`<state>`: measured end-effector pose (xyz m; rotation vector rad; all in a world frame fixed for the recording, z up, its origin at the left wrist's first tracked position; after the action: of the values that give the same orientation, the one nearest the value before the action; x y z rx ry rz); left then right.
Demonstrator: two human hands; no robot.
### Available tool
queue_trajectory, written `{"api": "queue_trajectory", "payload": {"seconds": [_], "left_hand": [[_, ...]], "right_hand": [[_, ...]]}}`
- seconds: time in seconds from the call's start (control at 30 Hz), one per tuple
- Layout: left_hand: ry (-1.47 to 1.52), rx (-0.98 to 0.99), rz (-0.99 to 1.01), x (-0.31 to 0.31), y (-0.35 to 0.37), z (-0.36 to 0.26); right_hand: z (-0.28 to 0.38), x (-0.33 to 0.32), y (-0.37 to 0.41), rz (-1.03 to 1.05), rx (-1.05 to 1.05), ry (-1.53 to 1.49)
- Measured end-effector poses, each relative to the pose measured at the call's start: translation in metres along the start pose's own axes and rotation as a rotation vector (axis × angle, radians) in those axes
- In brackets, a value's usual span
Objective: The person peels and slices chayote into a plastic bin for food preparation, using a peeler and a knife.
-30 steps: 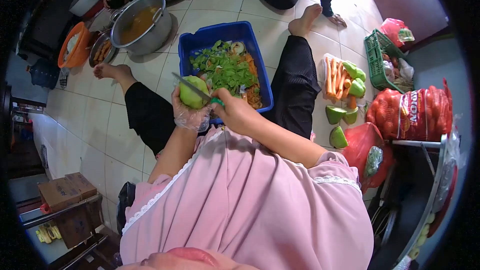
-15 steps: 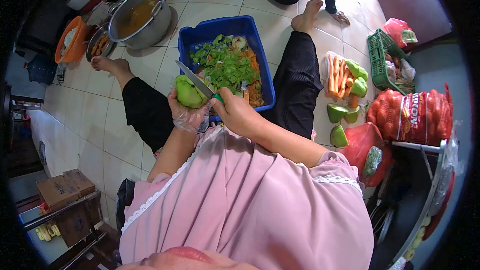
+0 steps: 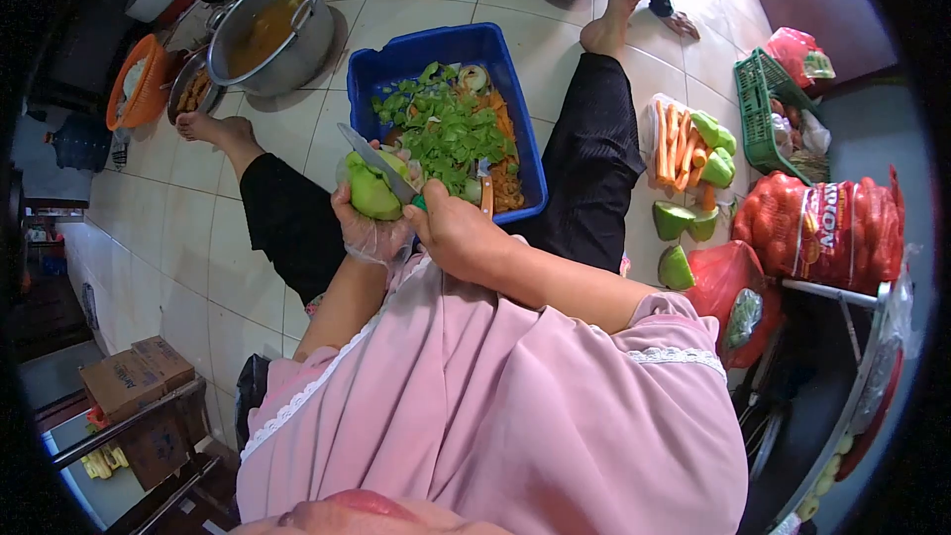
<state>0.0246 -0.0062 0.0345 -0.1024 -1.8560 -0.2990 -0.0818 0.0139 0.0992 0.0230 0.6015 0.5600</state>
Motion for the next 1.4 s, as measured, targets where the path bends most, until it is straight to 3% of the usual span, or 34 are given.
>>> {"api": "queue_trajectory", "payload": {"seconds": [0.13, 0.23, 0.33, 0.43, 0.57, 0.77, 1.13, 1.23, 1.4], "left_hand": [[-0.370, 0.085, -0.006, 0.004, -0.003, -0.019], [-0.022, 0.049, -0.045, 0.002, -0.008, -0.004], [-0.017, 0.046, -0.059, 0.004, -0.012, -0.004], [-0.129, 0.076, -0.053, 0.005, -0.015, -0.012], [-0.144, 0.110, -0.101, -0.011, -0.019, -0.018], [-0.129, 0.143, -0.210, -0.022, -0.016, -0.019], [-0.341, 0.311, -0.170, -0.001, -0.006, -0.028], [-0.347, 0.276, -0.237, -0.023, -0.007, -0.018], [-0.093, 0.002, -0.186, -0.034, -0.008, 0.004]], "right_hand": [[0.001, -0.006, -0.001, 0.076, 0.022, 0.008], [0.003, -0.003, -0.007, -0.005, -0.046, -0.007], [-0.001, -0.007, -0.011, -0.064, -0.032, -0.074], [0.003, -0.024, -0.015, 0.115, 0.052, -0.017], [0.014, -0.056, -0.004, -0.036, 0.070, 0.139], [0.024, -0.049, 0.000, -0.142, -0.106, 0.349], [0.016, -0.029, -0.010, -0.109, -0.101, 0.358], [0.010, -0.023, -0.021, -0.056, -0.033, 0.312], [-0.003, -0.011, -0.024, 0.044, 0.051, 0.249]]}}
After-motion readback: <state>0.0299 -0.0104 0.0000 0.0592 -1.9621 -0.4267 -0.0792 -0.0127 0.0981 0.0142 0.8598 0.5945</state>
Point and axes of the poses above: each hand's wrist, its own y-axis away from the middle knuckle, its own x-axis out of the palm, z = x × y, the point moved 9 cm from there along -y, towards the middle knuckle, and after that the axes turned 5 degrees about -x, right-handed, at the moved point
